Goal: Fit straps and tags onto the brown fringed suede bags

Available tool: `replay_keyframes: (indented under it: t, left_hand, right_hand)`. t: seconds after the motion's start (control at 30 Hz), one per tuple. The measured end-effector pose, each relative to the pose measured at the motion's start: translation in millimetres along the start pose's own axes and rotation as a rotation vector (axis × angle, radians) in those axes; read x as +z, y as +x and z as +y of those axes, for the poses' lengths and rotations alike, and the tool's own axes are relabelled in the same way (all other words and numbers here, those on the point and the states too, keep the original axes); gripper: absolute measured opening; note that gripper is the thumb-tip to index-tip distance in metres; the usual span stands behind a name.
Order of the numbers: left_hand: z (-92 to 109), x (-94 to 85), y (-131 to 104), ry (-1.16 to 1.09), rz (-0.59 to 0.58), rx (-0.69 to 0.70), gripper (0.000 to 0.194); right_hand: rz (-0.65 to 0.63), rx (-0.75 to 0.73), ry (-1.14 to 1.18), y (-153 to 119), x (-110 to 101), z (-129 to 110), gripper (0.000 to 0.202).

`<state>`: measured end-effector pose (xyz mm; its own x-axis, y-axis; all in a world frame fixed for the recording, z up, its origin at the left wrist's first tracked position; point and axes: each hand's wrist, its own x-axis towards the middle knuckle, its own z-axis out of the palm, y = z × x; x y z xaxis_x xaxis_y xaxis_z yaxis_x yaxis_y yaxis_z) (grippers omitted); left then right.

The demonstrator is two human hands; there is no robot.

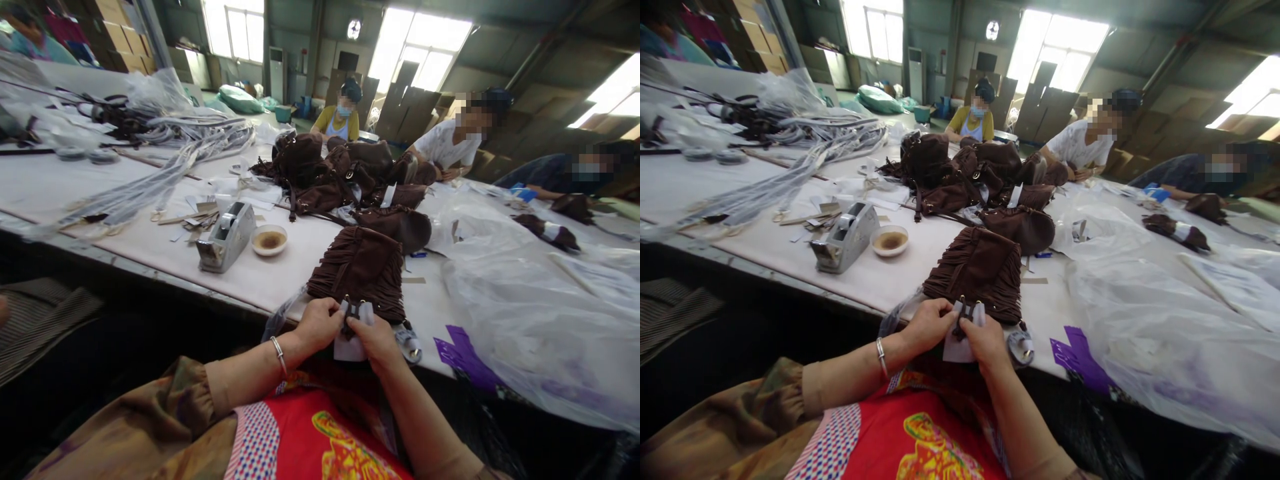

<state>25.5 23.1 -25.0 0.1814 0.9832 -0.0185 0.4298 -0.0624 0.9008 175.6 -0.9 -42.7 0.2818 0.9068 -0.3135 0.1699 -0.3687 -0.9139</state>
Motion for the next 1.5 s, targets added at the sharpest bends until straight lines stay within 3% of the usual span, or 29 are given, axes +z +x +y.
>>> replay_keyframes:
  t: [0.23,0.37,0.47,0.6,0.67,0.83,0.97,1.1,1.23,1.33,1.5]
  left_hand:
    - [0,-0.6,-4,0.225,0.004,0.229,0.017]
    - [4,-2.9,-2,0.196,-0.012,0.229,0.015]
    - [6,-2.2,0,-0.054,-0.066,0.066,0.016]
    - [8,3.3,0,-0.582,-0.159,-0.341,0.016]
    - [9,5.6,-1,-0.686,-0.172,-0.463,0.016]
    - [10,10.0,-4,-0.467,-0.231,-0.449,0.028]
    - [14,13.7,-2,-0.248,-0.139,-0.305,0.030]
    - [15,15.9,-1,-0.194,-0.092,-0.225,0.033]
    - [12,19.4,-3,-0.144,-0.101,-0.145,0.038]
    - [11,22.6,-3,-0.094,-0.069,-0.167,0.037]
    - [10,26.5,-1,0.057,-0.015,-0.212,0.032]
  right_hand:
    - [-0.029,-0.080,-0.328,1,-2,-11,0.023]
    - [0.001,-0.151,-0.458,0,-3,-17,0.016]
    - [-0.008,-0.173,-0.428,0,-3,-15,0.020]
    - [-0.074,-0.053,-0.163,-3,-1,-7,0.038]
    - [-0.101,-0.016,-0.043,-5,0,-3,0.041]
    - [-0.101,-0.075,-0.053,-9,-1,-5,0.034]
    - [-0.151,-0.136,-0.102,-13,-6,-9,0.032]
    - [-0.251,-0.235,-0.126,-21,-13,-14,0.039]
    - [-0.141,-0.390,-0.441,-32,-18,-19,0.037]
    - [-0.074,-0.442,-0.582,-36,-17,-18,0.037]
    - [-0.048,-0.335,-0.364,-36,-15,-7,0.045]
